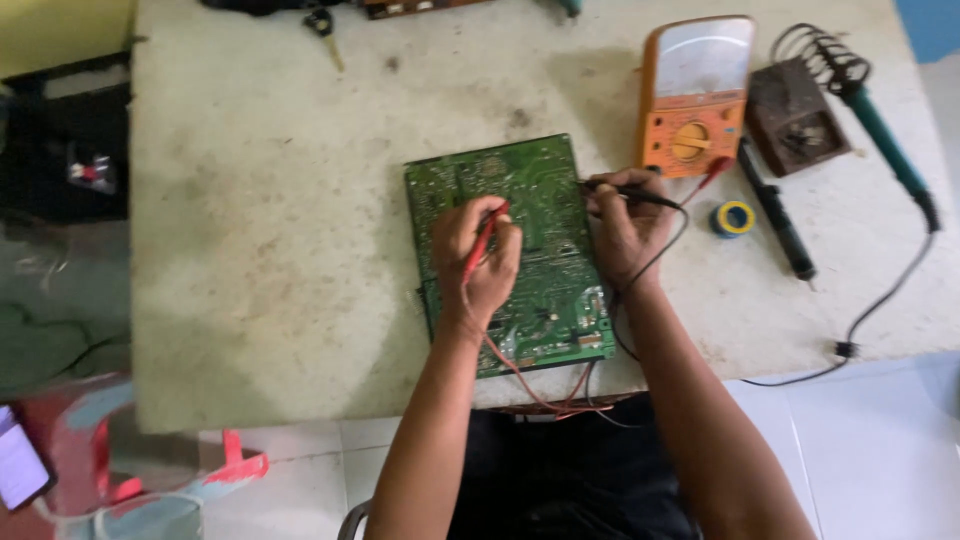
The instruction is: Testing electrical components on a circuit board using a multimeter to check for continuity or voltage.
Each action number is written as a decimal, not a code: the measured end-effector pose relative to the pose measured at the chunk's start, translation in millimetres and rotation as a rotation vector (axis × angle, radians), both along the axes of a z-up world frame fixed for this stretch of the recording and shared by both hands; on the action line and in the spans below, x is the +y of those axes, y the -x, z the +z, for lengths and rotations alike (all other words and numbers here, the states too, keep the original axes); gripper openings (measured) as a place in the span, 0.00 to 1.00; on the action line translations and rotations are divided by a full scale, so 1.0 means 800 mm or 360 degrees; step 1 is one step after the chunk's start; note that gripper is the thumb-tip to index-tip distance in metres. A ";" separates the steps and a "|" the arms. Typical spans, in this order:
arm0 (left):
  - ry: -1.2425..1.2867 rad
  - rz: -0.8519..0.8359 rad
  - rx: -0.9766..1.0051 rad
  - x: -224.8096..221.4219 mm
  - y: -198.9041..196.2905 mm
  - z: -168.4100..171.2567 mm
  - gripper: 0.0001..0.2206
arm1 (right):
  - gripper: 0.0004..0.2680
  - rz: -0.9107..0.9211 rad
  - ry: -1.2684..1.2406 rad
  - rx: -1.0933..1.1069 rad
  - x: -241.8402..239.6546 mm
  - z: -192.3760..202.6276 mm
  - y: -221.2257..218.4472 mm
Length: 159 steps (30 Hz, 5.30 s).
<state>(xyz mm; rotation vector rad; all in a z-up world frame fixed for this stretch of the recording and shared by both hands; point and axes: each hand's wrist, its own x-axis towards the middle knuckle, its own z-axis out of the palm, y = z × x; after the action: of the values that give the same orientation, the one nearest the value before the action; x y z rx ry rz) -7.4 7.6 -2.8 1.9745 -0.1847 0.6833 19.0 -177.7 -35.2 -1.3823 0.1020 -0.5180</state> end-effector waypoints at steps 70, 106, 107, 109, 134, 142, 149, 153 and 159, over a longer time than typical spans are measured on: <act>0.0011 0.0003 -0.0138 0.007 -0.002 0.019 0.06 | 0.07 0.0424 0.0632 0.0044 0.027 0.058 0.038; 0.0177 -0.0185 -0.0087 0.010 -0.008 0.013 0.06 | 0.05 0.0394 0.0319 -0.0069 0.028 0.017 0.030; 0.0223 -0.0258 -0.0116 0.011 -0.004 0.011 0.06 | 0.05 0.0319 0.0370 -0.0086 0.032 0.015 0.031; 0.0011 -0.0151 -0.0125 0.017 -0.005 0.008 0.08 | 0.07 0.0303 0.0268 -0.0120 0.042 0.010 0.027; 0.0207 0.0033 -0.0114 0.010 0.003 0.009 0.07 | 0.06 0.0389 0.0422 -0.0096 0.032 0.039 0.034; 0.0230 -0.0048 -0.0070 0.007 -0.002 -0.010 0.05 | 0.07 0.0262 0.0556 -0.0065 0.035 0.055 0.041; 0.0268 -0.0119 -0.0104 0.009 0.000 0.006 0.05 | 0.07 0.0291 0.0518 -0.0034 0.037 0.064 0.040; 0.0245 -0.0099 -0.0098 0.008 0.000 0.004 0.05 | 0.07 0.0297 0.0639 -0.0030 0.036 0.059 0.039; 0.0245 -0.0085 -0.0127 0.001 -0.004 -0.005 0.05 | 0.08 0.0308 0.0704 -0.0100 0.033 0.053 0.036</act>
<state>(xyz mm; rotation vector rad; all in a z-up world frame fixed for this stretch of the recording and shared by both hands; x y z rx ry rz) -4.5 8.7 -6.8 1.7911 -0.2257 0.7209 -9.7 -151.3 7.5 -1.7832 -0.2081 -0.4354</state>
